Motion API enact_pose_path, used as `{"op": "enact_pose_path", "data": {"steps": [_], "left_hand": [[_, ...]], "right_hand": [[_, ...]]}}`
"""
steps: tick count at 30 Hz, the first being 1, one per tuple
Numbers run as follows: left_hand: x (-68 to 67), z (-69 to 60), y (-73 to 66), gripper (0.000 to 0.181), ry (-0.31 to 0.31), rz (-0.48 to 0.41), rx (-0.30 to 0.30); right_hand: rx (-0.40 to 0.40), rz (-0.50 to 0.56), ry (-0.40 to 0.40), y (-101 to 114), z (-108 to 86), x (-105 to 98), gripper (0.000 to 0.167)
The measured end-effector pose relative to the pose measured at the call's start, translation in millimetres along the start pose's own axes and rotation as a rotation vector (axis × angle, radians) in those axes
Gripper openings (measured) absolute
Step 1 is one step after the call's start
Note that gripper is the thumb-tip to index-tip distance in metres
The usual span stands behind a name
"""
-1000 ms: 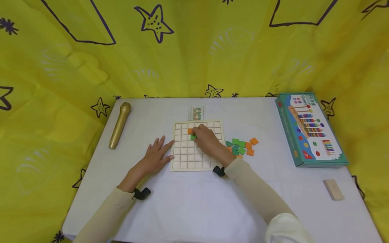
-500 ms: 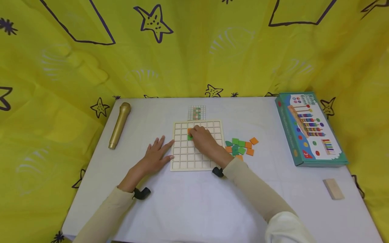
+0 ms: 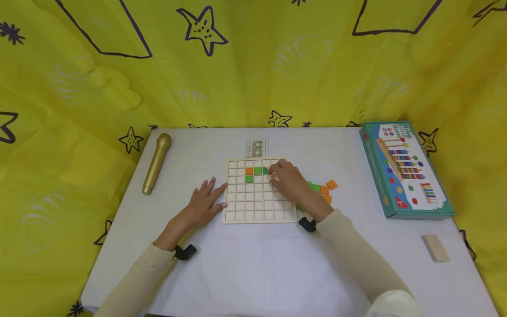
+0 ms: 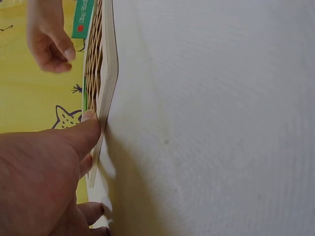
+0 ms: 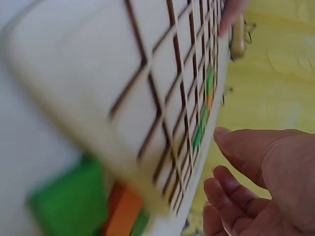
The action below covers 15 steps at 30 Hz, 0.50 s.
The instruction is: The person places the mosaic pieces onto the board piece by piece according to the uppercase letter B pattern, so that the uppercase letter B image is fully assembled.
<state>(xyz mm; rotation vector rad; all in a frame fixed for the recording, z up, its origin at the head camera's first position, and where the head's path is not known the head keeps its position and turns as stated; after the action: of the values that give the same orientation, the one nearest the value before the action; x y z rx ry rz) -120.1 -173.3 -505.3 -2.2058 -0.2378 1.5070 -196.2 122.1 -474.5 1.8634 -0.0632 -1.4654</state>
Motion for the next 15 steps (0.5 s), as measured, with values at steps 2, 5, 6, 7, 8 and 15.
{"op": "enact_pose_path", "data": {"steps": [2, 5, 6, 7, 8, 15], "left_hand": [[0.8, 0.5, 1.2, 0.069, 0.002, 0.008, 0.0], [1.4, 0.9, 2.8, 0.069, 0.001, 0.007, -0.005], [1.7, 1.1, 3.4, 0.07, 0.001, 0.01, -0.008], [2.3, 1.4, 4.0, 0.07, 0.003, 0.014, -0.01], [2.6, 1.6, 4.1, 0.07, 0.007, 0.015, -0.012], [4.1, 2.7, 2.4, 0.07, 0.009, 0.016, -0.008]], "right_hand": [[0.043, 0.023, -0.012, -16, -9.9, -12, 0.024], [0.139, 0.062, -0.023, -40, -26.3, -29, 0.027], [0.172, 0.072, -0.025, -48, -32.3, -34, 0.029], [0.207, 0.077, -0.026, -57, -38.5, -39, 0.031], [0.244, 0.077, -0.023, -65, -45.4, -44, 0.033], [0.354, 0.039, 0.033, -111, -90.3, -72, 0.044]]}}
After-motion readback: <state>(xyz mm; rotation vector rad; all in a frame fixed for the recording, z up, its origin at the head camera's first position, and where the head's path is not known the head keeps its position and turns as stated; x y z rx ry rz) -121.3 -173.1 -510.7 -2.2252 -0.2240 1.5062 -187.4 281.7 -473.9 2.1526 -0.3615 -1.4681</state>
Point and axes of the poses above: each hand's wrist, its own z-axis towards the middle knuckle, its own x-axis out of the palm, y = z × x, the point moved 3 cm from there along z, towards the middle knuckle, and after that the axes turned 3 degrees about -x, right-handed, at the moved point
